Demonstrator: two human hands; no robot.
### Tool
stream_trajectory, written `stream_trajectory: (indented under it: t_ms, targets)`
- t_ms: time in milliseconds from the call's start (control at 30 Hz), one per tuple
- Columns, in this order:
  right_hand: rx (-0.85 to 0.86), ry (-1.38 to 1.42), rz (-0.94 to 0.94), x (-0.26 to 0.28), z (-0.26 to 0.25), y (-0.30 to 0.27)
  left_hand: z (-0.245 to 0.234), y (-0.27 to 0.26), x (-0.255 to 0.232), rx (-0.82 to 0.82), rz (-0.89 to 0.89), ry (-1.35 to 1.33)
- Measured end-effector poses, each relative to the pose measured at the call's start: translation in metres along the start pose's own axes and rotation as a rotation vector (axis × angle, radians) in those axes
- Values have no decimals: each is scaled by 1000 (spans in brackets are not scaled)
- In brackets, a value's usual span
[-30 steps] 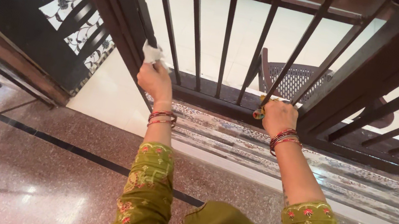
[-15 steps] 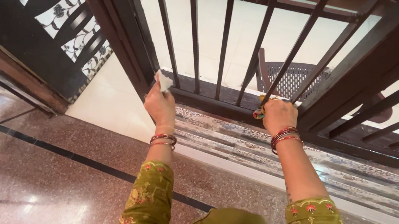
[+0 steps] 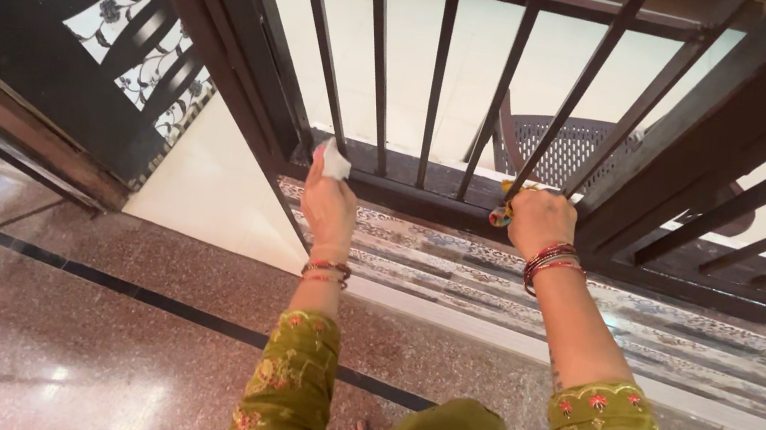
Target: The person wipes the metal bars and frame of a security gate by hand using two cloths, moving between different sections of the grille.
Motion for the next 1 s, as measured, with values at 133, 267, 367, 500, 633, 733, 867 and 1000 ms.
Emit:
stream_trajectory:
  t_ms: [133,267,367,500,633,733,867,1000]
  targets:
    - [-23,16,-21,0,0,-2,1,-28,-6,142,-93,-55]
    - [6,9,1,0,0,-3,8,-26,-20,9,170,-19]
    - [7,0,0,2,-1,-3,23,-12,-21,117,264,111]
    - [-1,32,-10,2,-3,-4,35,-15,-17,167,264,113]
    - [-4,40,-10,2,0,-4,28,-28,-20,130,249,23]
    - [-19,65,-10,2,0,-4,27,-49,-31,219,-140,-155]
    - [-18,79,-16,3,4,-3,30,-62,-54,129,112,-209]
    - [-6,56,-26,2,3,-2,52,-43,-61,211,285,-39]
Point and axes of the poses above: each hand's wrist, its own y-axis towards the middle knuckle, its own z-axis out of the palm, x = y × z, the point moved 3 cm from there along y, towards the middle knuckle, and after that the axes turned 12 degrees about z, right-handed, at the moved point
